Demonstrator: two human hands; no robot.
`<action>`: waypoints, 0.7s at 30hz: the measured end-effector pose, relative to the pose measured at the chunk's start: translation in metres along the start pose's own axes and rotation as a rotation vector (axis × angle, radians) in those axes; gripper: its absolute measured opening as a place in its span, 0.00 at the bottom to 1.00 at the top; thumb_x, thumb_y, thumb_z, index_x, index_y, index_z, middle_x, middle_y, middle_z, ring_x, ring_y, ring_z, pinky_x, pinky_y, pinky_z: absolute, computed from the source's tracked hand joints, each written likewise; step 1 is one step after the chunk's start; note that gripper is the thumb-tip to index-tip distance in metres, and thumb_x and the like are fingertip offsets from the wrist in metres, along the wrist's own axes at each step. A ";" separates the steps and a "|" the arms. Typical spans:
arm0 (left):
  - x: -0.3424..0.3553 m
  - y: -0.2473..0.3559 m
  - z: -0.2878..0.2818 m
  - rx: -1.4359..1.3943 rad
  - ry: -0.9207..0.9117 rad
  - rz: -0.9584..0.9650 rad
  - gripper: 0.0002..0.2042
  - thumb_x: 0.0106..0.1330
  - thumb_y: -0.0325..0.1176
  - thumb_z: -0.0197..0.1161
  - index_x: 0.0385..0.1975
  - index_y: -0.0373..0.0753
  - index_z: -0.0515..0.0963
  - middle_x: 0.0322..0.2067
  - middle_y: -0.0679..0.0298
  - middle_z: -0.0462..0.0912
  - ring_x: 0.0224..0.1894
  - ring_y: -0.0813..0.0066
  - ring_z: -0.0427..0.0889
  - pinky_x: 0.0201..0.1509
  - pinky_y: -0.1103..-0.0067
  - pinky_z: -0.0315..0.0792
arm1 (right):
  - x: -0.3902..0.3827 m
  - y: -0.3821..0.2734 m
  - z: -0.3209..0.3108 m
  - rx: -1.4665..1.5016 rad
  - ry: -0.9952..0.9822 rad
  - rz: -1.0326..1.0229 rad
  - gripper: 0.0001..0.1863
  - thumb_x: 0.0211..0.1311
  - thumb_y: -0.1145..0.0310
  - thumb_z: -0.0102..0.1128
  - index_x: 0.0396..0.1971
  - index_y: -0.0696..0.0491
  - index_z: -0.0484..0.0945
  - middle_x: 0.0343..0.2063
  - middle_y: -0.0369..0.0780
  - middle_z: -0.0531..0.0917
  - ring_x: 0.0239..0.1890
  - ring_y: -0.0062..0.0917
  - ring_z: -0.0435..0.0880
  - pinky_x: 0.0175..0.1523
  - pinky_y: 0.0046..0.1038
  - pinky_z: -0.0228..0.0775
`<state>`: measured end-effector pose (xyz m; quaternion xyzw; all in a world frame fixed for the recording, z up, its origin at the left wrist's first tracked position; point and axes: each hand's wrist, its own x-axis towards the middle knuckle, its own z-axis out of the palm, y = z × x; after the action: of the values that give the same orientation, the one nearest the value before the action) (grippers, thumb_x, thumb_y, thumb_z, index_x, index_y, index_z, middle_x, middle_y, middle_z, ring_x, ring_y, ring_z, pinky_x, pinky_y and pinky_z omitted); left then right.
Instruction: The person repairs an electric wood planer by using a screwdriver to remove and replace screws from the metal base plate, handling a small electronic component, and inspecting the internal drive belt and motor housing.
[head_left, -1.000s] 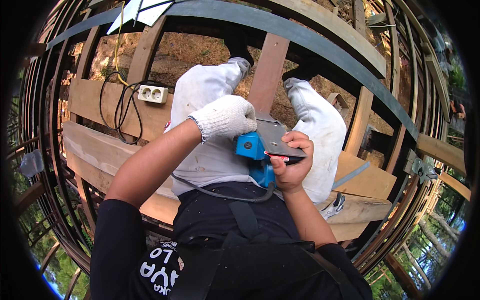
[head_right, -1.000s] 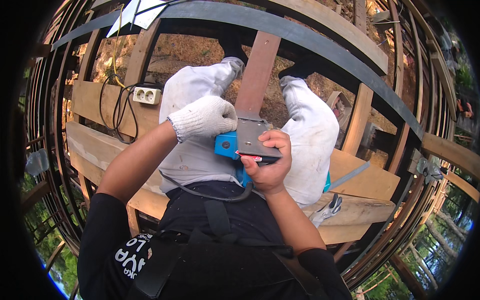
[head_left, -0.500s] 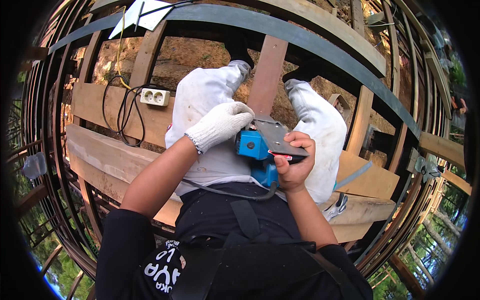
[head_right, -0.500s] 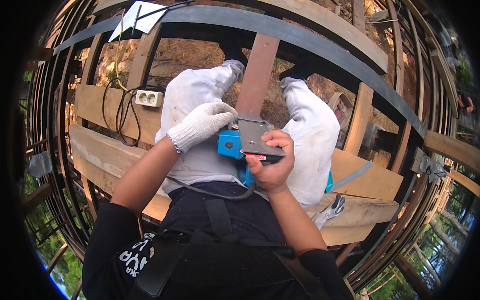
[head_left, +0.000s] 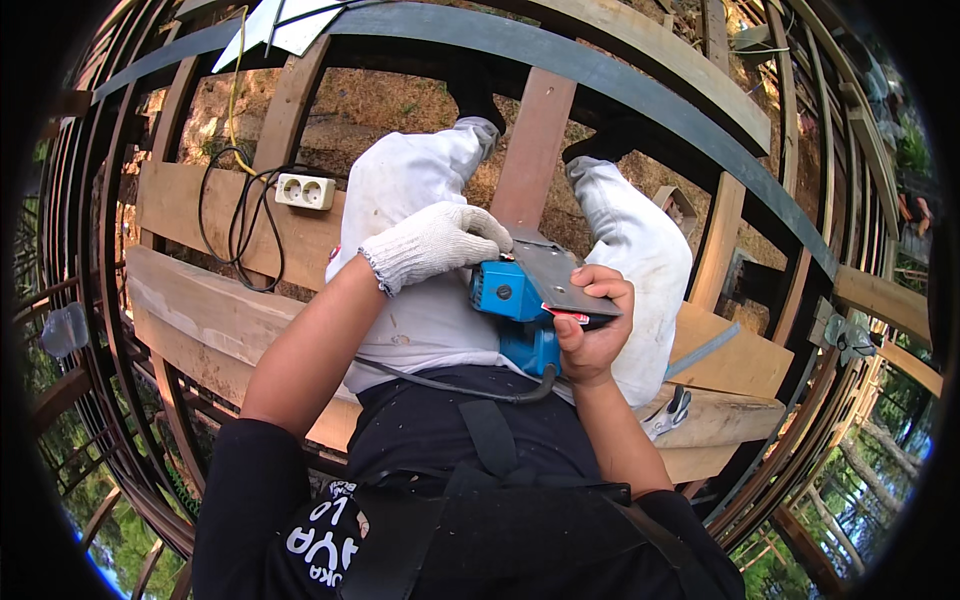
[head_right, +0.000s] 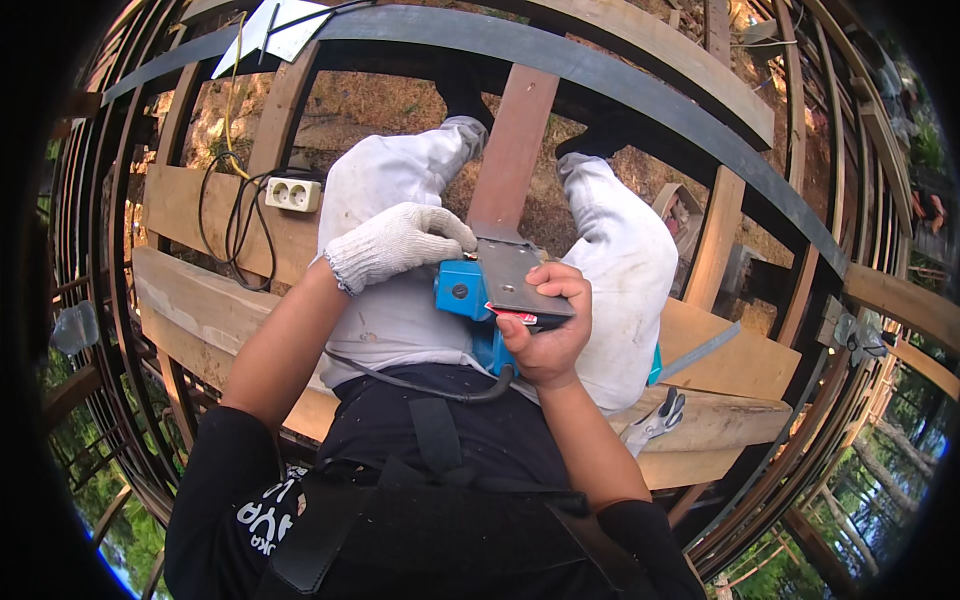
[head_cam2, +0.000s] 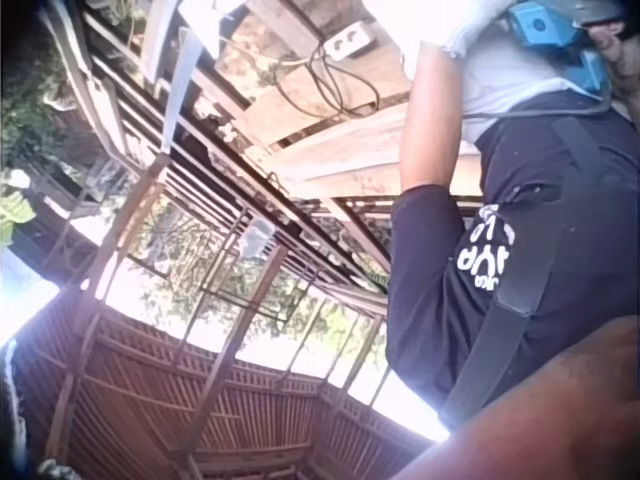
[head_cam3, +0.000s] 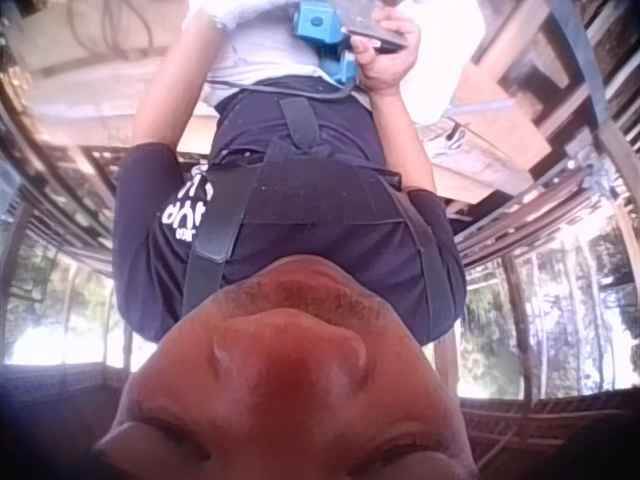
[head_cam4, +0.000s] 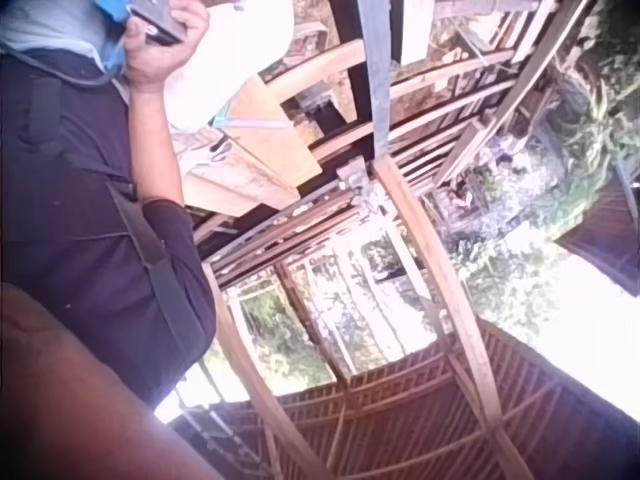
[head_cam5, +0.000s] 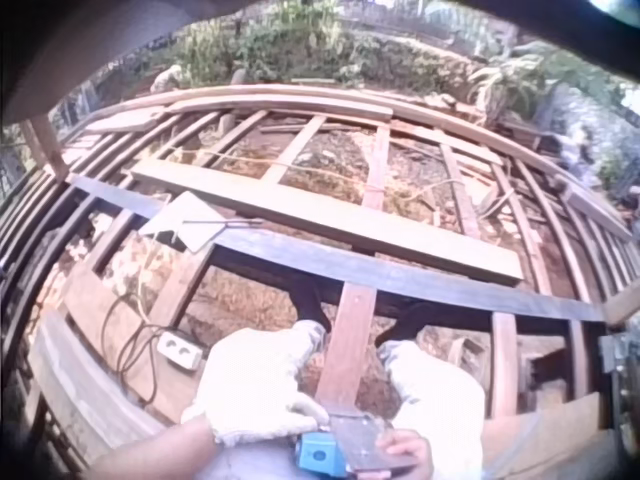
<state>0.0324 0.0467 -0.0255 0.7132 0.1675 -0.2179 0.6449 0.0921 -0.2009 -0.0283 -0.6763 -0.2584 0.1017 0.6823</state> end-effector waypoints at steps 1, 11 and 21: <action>0.002 0.005 -0.002 0.045 -0.022 0.016 0.14 0.68 0.34 0.65 0.48 0.33 0.83 0.41 0.62 0.87 0.45 0.78 0.84 0.50 0.78 0.79 | 0.000 0.000 0.000 -0.005 -0.002 -0.001 0.31 0.52 0.52 0.79 0.41 0.54 0.67 0.43 0.43 0.75 0.47 0.29 0.75 0.57 0.32 0.68; 0.015 0.024 -0.004 0.094 -0.111 -0.151 0.14 0.64 0.37 0.68 0.44 0.34 0.83 0.37 0.60 0.87 0.37 0.75 0.86 0.41 0.76 0.82 | 0.001 -0.001 0.001 0.021 0.008 0.015 0.32 0.52 0.52 0.80 0.41 0.54 0.66 0.43 0.43 0.75 0.47 0.29 0.75 0.58 0.33 0.68; -0.011 0.029 0.009 0.081 0.028 -0.105 0.16 0.72 0.41 0.61 0.50 0.34 0.82 0.42 0.62 0.86 0.48 0.77 0.82 0.54 0.78 0.75 | 0.010 -0.009 -0.028 0.045 -0.148 0.126 0.38 0.56 0.40 0.74 0.49 0.57 0.70 0.50 0.46 0.77 0.56 0.34 0.75 0.64 0.36 0.65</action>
<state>0.0374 0.0352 0.0041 0.7318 0.2046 -0.2483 0.6008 0.1119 -0.2207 -0.0158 -0.6664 -0.2626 0.1997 0.6686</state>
